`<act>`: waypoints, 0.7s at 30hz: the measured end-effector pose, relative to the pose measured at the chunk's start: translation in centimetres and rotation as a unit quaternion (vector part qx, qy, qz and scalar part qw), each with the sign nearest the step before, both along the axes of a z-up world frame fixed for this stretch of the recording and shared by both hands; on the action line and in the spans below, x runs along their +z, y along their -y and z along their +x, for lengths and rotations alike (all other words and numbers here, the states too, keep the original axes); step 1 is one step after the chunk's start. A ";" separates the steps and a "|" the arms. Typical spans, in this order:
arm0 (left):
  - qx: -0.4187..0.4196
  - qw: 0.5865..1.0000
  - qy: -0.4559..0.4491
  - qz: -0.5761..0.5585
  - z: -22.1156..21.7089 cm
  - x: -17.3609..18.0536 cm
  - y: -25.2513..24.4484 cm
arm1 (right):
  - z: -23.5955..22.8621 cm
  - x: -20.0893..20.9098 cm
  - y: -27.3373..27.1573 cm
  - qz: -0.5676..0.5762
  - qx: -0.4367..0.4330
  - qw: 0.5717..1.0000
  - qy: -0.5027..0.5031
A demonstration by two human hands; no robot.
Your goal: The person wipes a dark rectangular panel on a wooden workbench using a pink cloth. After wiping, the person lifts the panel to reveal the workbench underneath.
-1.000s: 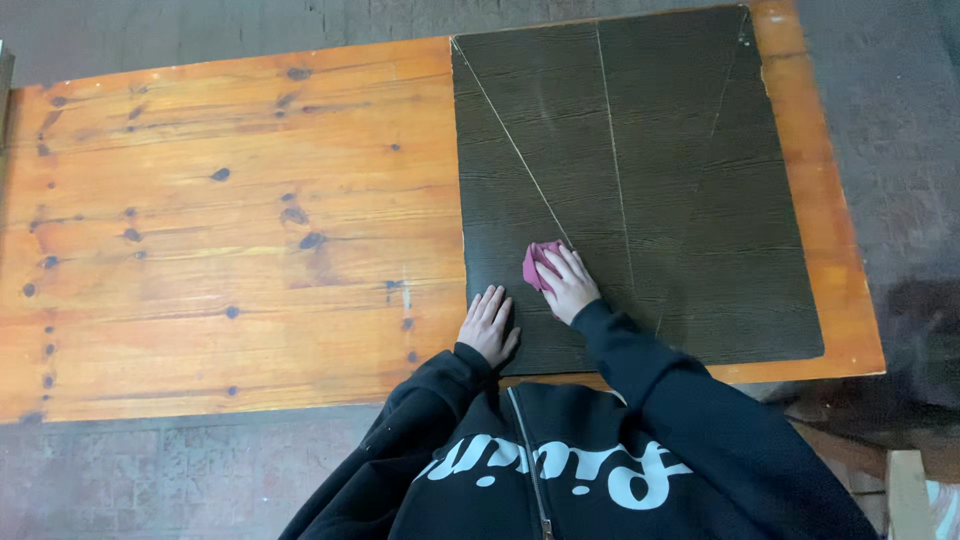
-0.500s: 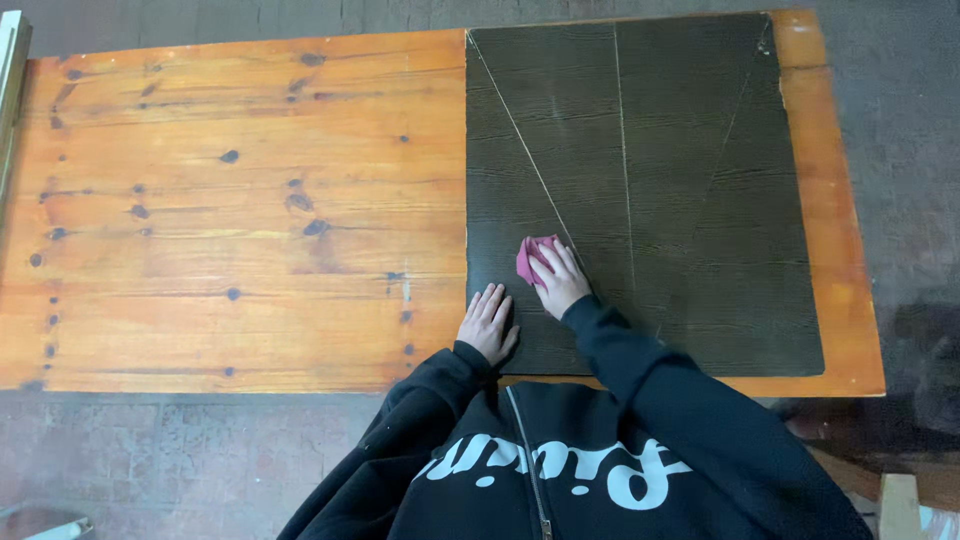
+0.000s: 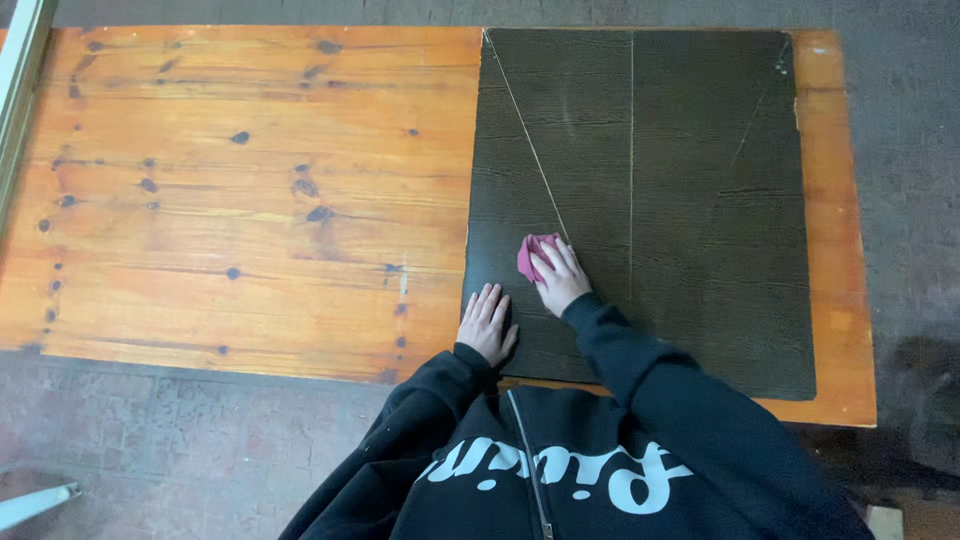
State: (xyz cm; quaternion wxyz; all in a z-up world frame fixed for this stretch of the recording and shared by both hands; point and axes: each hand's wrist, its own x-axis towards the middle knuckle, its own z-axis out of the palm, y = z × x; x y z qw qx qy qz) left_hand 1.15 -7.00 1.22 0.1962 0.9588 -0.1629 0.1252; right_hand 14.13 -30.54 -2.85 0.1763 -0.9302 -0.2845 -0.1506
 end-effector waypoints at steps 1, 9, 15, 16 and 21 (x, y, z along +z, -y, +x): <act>0.006 1.000 0.003 0.006 0.1 0.1 0.2 | 0.2 0.0 -0.4 0.002 0.002 1.000 0.001; 0.036 0.999 -0.007 0.013 -0.1 0.4 1.3 | -1.1 1.3 1.3 -0.008 0.049 0.998 -0.026; 0.055 0.998 0.004 0.026 -0.7 0.7 1.6 | -0.2 0.8 1.8 0.006 0.051 0.999 0.002; 0.052 0.998 -0.001 0.025 -0.8 0.8 1.5 | 0.1 0.7 1.4 0.007 0.044 0.999 0.010; 0.057 0.998 -0.004 0.021 -1.3 0.9 1.8 | 1.6 0.4 -0.9 0.024 0.041 0.999 0.026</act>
